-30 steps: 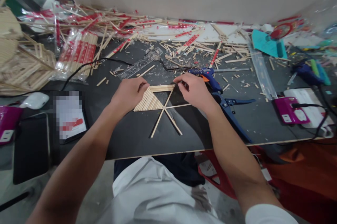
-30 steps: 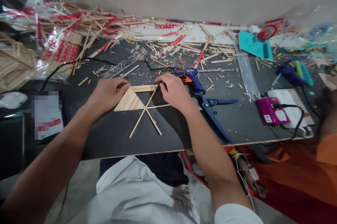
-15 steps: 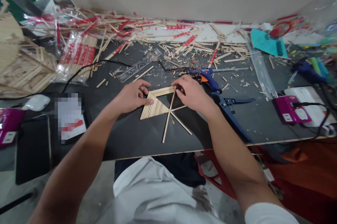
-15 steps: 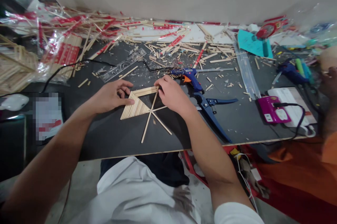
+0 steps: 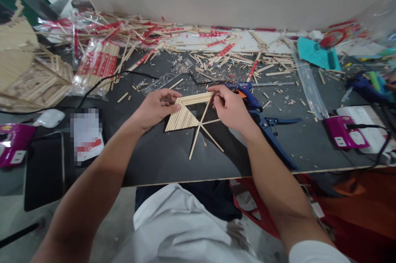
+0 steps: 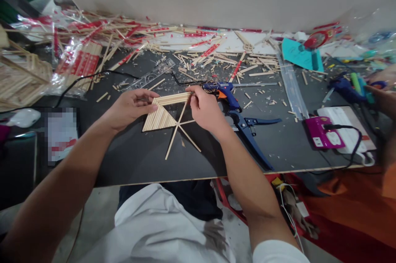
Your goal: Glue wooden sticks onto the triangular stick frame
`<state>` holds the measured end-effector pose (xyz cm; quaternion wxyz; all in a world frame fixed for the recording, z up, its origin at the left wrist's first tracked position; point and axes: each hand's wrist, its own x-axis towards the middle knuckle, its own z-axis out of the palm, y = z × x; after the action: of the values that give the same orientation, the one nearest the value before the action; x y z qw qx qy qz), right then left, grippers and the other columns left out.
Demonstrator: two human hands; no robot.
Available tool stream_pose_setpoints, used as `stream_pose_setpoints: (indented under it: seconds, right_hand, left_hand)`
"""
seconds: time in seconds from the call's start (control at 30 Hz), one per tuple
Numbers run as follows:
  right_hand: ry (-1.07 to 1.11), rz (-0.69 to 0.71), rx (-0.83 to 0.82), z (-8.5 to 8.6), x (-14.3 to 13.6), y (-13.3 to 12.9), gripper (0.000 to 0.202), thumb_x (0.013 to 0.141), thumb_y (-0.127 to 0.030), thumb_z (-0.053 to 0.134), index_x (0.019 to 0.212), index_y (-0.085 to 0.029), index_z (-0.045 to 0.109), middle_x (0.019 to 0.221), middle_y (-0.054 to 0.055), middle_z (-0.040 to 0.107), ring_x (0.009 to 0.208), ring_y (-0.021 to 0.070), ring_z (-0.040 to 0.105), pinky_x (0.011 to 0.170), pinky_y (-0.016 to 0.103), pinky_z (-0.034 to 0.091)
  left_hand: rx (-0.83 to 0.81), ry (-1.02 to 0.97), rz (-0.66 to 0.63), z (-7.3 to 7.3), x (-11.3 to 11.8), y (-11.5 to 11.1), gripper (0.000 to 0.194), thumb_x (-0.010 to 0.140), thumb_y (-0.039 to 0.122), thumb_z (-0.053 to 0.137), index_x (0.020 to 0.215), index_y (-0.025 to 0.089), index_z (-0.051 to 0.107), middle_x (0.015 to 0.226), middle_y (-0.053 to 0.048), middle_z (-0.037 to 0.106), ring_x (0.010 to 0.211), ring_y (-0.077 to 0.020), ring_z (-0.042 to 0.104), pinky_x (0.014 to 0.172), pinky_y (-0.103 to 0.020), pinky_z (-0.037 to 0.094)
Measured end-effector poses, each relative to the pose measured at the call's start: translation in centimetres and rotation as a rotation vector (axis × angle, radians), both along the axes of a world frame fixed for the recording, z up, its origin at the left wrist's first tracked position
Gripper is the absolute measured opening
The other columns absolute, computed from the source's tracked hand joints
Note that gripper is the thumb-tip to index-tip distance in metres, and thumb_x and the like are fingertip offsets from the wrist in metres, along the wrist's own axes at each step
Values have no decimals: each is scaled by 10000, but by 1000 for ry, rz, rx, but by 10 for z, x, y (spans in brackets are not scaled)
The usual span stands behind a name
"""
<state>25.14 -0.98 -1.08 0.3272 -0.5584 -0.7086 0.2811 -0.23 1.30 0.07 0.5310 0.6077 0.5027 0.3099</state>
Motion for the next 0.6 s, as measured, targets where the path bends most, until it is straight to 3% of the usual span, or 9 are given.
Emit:
stream_pose_setpoints:
  seconds: [0.13, 0.33, 0.6]
  right_hand:
    - [34, -15, -17, -1, 0, 0, 369, 888, -124, 431, 1209, -200, 597, 908, 45, 745, 722, 208, 681, 735, 382, 552]
    - [42, 4, -49, 4, -1, -2, 351, 890, -138, 424, 1183, -202, 607, 883, 30, 737, 699, 195, 675, 726, 368, 537]
    - [-17, 7, -50, 8, -4, -3, 306, 933, -197, 436, 1167, -192, 634, 869, 41, 747, 665, 195, 657, 701, 357, 510]
  left_hand:
    - [34, 24, 8, -2, 1, -1, 419, 726, 414, 783, 1043, 150, 712, 869, -38, 676, 767, -132, 622, 704, -262, 518]
    - [39, 70, 16, -4, 3, 0, 538, 578, 389, 886, 1025, 145, 713, 786, -5, 646, 648, -109, 579, 617, -247, 479]
    - [242, 202, -39, -4, 1, 2, 343, 748, 467, 762, 902, 161, 778, 821, -34, 717, 681, -124, 570, 627, -249, 438]
